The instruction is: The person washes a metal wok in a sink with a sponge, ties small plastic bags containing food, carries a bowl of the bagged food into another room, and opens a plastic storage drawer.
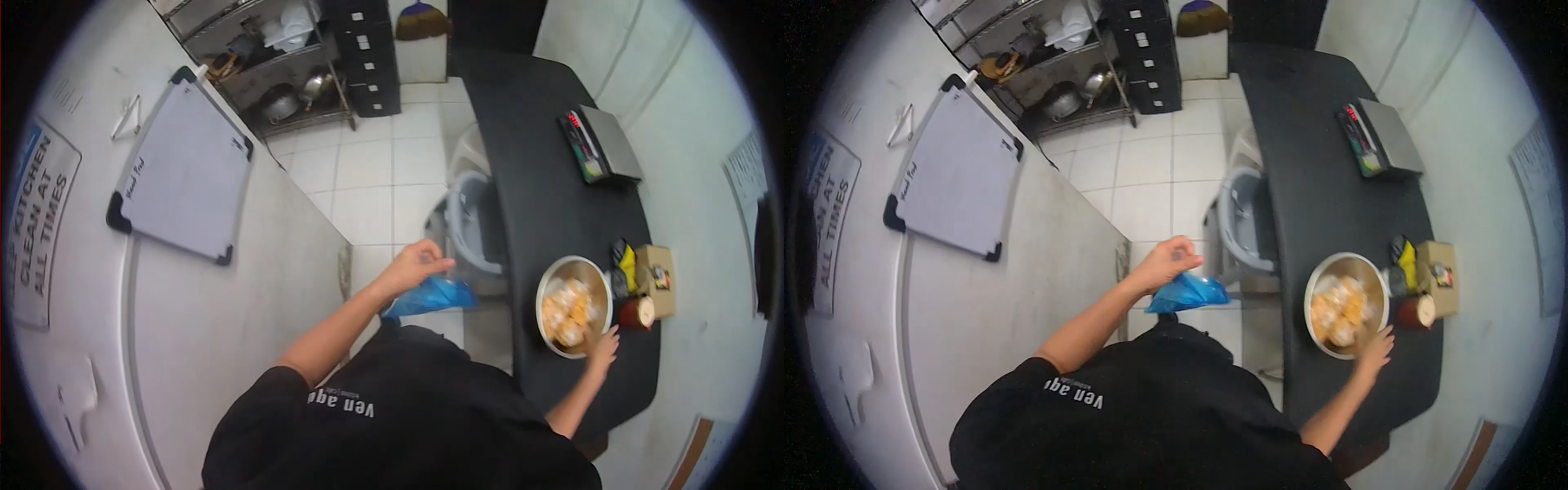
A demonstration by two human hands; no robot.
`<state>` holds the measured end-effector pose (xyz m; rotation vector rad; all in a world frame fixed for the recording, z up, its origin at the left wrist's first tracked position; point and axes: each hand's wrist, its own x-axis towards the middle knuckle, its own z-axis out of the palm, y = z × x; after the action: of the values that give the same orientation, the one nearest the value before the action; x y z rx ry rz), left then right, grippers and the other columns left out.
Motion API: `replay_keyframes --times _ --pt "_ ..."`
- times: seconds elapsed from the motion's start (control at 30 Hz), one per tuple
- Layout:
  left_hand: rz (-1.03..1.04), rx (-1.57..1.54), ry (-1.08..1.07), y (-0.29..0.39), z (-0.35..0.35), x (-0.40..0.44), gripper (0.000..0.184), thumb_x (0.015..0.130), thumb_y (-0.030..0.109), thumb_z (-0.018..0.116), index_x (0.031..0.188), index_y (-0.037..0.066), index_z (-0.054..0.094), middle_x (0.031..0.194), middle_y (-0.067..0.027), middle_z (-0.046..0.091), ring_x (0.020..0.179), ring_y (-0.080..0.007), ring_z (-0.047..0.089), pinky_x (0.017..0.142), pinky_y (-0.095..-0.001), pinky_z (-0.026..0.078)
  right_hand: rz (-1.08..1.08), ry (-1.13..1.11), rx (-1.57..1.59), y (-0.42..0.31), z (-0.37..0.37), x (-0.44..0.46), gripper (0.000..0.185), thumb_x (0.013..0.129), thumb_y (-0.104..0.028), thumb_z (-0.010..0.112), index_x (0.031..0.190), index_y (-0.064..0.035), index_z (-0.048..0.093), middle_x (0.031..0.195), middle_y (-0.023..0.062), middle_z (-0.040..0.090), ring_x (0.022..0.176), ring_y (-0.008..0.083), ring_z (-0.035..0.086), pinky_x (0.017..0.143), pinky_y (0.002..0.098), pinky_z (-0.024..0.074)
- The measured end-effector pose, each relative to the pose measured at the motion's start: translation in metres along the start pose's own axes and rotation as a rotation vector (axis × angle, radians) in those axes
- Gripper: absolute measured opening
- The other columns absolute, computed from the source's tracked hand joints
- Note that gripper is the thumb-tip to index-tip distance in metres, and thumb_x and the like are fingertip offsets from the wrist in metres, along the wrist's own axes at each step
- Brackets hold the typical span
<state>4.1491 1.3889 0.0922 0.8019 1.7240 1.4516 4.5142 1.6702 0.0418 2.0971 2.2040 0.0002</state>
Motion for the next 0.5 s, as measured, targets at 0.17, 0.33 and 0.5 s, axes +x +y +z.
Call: replay_keyframes --times 0.17,0.33,0.5 --pt "0.046 -0.094 -0.112 0.017 -0.081 0.115 0.022 0.091 0.028 0.057 0.083 0.008 0.055 0.071 0.005 0.049 0.068 -0.004 0.044 0.062 -0.0206 0.039 -1.053 -0.426 0.527 -0.214 -0.114 -0.017 0.109 0.057 -0.028 0.085 0.141 0.001 0.021 0.14 0.0215 0.033 0.13 0.0321 0.032 0.104 0.0402 0.0304" --pt "0.269 -0.202 -0.144 0.061 -0.162 0.229 0.026 0.093 0.032 0.053 0.087 0.006 0.053 0.072 0.0032 0.051 0.068 -0.0053 0.047 0.064 -0.0207 0.04 -1.207 -0.467 1.068 -0.466 -0.14 -0.078 0.09 0.066 -0.02 0.081 0.138 -0.0023 0.03 0.132 0.0174 0.047 0.121 0.0251 0.046 0.098 0.0334 0.0368" --pt "0.55 -0.107 0.203 0.094 -0.246 0.33 0.044 0.085 0.032 0.063 0.115 0.004 0.046 0.088 -0.0066 0.059 0.079 -0.0148 0.057 0.078 -0.0287 0.046 -0.927 -0.253 1.374 -0.611 -0.138 0.0 0.021 0.079 -0.007 0.068 0.098 -0.0014 0.063 0.083 0.0036 0.065 0.078 0.0092 0.057 0.073 0.025 0.0459"
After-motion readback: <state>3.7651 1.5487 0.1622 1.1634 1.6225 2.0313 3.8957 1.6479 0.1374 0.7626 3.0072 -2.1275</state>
